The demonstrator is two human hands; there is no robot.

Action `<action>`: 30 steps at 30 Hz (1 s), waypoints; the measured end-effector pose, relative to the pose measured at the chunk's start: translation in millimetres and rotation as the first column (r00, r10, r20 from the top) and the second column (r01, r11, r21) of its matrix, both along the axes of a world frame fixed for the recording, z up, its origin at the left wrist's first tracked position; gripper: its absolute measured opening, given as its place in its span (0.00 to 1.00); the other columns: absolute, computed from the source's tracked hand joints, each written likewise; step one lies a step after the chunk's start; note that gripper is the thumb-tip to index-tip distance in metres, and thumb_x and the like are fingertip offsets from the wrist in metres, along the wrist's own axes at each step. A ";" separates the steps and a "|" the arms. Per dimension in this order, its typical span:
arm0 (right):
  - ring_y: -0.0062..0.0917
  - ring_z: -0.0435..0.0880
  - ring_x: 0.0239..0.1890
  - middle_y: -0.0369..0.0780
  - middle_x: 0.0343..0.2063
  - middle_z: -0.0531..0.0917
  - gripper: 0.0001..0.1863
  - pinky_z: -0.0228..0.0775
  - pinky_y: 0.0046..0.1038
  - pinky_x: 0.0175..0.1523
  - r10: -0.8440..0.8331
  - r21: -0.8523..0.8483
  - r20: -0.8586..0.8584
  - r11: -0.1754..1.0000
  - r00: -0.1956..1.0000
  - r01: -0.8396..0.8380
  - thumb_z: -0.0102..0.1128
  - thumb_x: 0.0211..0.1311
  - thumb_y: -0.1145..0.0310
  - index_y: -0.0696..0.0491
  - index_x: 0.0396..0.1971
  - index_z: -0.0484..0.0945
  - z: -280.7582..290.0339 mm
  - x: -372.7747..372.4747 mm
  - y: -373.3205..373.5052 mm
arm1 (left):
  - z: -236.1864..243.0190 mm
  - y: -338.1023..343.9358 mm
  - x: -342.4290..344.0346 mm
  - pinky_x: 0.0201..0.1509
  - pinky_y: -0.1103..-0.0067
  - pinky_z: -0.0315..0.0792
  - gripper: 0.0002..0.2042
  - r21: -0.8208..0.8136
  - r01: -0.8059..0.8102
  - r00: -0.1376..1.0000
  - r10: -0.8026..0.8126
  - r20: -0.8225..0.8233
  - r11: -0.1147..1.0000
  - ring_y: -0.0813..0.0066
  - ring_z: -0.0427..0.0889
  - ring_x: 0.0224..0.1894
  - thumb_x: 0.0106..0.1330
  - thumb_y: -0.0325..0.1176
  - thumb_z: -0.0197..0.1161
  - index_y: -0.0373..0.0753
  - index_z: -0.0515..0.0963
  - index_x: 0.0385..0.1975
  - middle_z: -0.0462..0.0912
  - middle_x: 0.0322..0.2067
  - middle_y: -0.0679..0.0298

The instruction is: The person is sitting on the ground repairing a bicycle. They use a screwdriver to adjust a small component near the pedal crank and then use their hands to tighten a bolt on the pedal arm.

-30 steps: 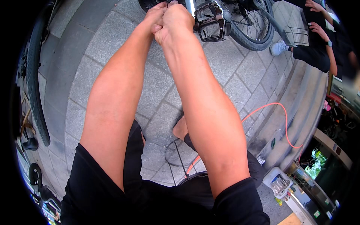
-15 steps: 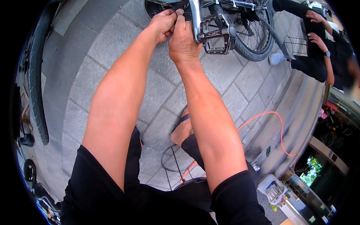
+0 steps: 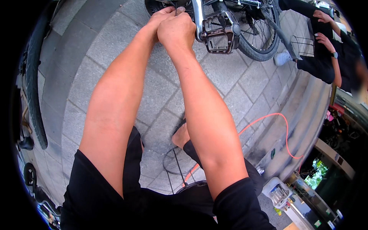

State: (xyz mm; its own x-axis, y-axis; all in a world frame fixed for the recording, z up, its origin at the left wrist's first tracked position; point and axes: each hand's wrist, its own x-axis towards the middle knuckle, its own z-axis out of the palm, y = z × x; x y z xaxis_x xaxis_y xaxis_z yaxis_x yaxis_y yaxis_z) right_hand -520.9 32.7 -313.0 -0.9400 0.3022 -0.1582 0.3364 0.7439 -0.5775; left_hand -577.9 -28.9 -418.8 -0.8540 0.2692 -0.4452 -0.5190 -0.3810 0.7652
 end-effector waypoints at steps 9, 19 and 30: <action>0.26 0.71 0.21 0.40 0.24 0.78 0.19 0.64 0.34 0.24 -0.278 -0.615 0.267 0.688 0.923 0.385 0.54 0.76 0.59 0.63 0.45 0.78 26.0 -3.6 -0.7 | 19.3 1.6 9.9 0.37 0.76 0.80 0.20 -0.008 0.017 0.998 -0.016 0.058 1.000 0.77 0.85 0.38 0.74 0.45 0.66 0.41 0.76 0.58 0.86 0.40 0.66; 0.51 0.90 0.43 0.59 0.39 0.87 0.19 0.82 0.42 0.50 0.252 0.382 0.063 0.888 0.966 -0.257 0.61 0.66 0.65 0.67 0.46 0.75 12.2 22.5 -2.0 | 11.8 5.0 4.5 0.34 0.80 0.76 0.21 -0.078 -0.042 0.999 0.041 -0.012 0.996 0.81 0.81 0.30 0.70 0.46 0.71 0.39 0.79 0.54 0.85 0.31 0.69; 0.38 0.91 0.44 0.54 0.50 0.86 0.27 0.85 0.32 0.36 0.481 0.677 0.414 0.405 0.773 -0.615 0.64 0.63 0.68 0.58 0.63 0.77 30.0 3.7 -7.5 | -15.3 12.4 -10.6 0.39 0.70 0.80 0.08 0.301 -0.068 0.994 0.039 0.101 0.951 0.69 0.86 0.36 0.73 0.37 0.67 0.42 0.80 0.45 0.86 0.34 0.64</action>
State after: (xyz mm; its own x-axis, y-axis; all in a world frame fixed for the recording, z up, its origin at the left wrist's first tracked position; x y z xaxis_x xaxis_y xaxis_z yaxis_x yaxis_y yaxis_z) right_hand -517.2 25.2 -283.0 -0.9372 -0.2069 -0.2807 -0.2887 0.9119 0.2917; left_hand -588.5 -16.5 -434.1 -0.8294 0.3592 -0.4280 -0.5551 -0.6164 0.5585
